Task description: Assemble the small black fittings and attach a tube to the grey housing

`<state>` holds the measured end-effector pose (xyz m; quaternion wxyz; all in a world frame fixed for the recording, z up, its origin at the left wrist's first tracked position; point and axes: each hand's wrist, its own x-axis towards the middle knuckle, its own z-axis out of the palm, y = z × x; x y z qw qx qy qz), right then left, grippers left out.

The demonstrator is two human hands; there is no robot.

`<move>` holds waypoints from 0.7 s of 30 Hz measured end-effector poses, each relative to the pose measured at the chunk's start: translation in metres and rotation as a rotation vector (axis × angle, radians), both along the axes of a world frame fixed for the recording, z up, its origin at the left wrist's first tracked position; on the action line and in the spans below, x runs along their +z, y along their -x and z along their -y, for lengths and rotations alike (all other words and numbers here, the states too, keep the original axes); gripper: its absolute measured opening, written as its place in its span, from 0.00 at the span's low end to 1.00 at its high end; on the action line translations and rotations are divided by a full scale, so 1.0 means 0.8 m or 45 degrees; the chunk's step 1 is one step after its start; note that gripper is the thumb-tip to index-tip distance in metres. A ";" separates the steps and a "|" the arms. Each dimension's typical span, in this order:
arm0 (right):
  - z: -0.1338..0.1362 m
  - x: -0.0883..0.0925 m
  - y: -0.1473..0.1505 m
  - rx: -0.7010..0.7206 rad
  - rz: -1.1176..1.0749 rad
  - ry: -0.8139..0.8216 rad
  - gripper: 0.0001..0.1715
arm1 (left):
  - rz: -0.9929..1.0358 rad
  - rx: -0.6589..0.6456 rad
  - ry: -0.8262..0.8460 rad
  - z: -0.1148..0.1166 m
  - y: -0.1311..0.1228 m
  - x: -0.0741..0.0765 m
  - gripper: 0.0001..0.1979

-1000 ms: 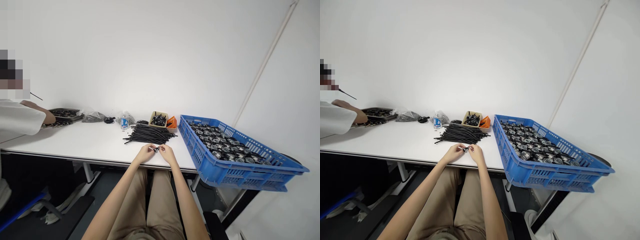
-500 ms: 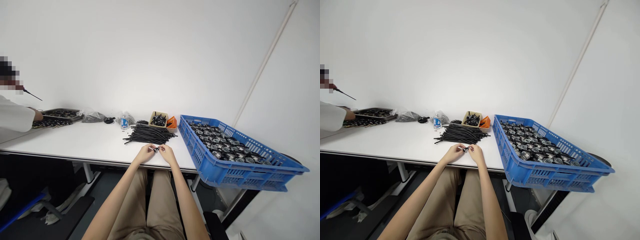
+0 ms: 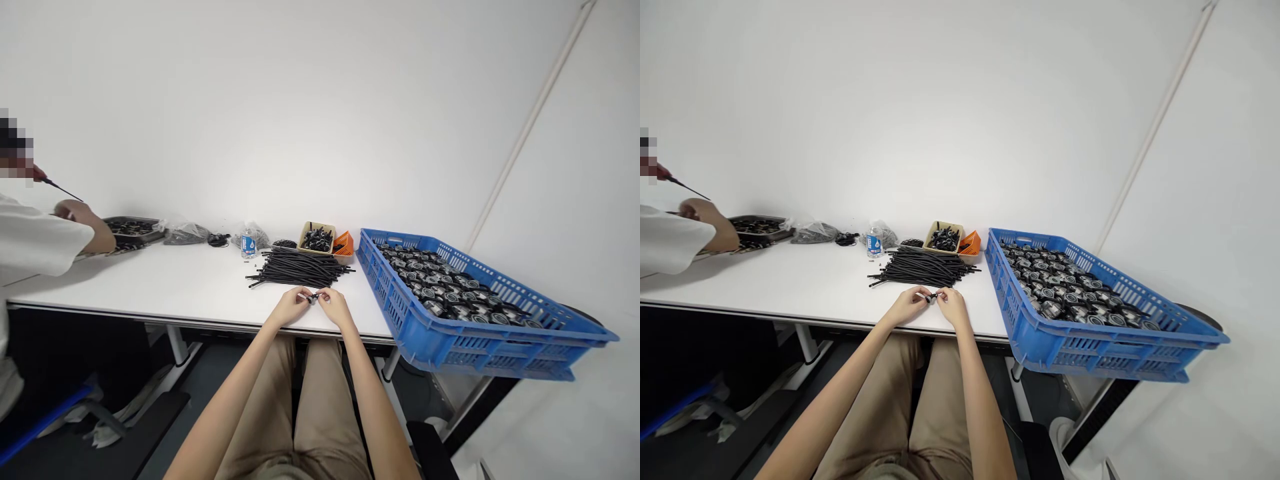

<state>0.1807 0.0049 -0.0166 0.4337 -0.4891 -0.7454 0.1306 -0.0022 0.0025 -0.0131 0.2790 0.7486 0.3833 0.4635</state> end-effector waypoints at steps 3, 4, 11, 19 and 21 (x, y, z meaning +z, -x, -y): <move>0.001 0.001 0.001 -0.003 0.003 0.005 0.13 | -0.008 0.000 0.004 0.001 0.000 0.002 0.14; 0.002 0.002 0.001 -0.004 0.003 0.006 0.13 | -0.008 -0.001 0.005 0.002 0.000 0.002 0.14; 0.003 0.004 0.001 -0.007 0.011 0.012 0.13 | 0.000 -0.001 0.007 0.001 0.000 0.001 0.13; 0.003 0.004 0.001 -0.002 0.007 0.018 0.14 | -0.014 0.002 -0.016 -0.001 0.002 -0.002 0.13; 0.003 0.004 0.001 0.005 0.000 0.016 0.15 | -0.015 0.002 -0.013 -0.002 0.002 -0.003 0.14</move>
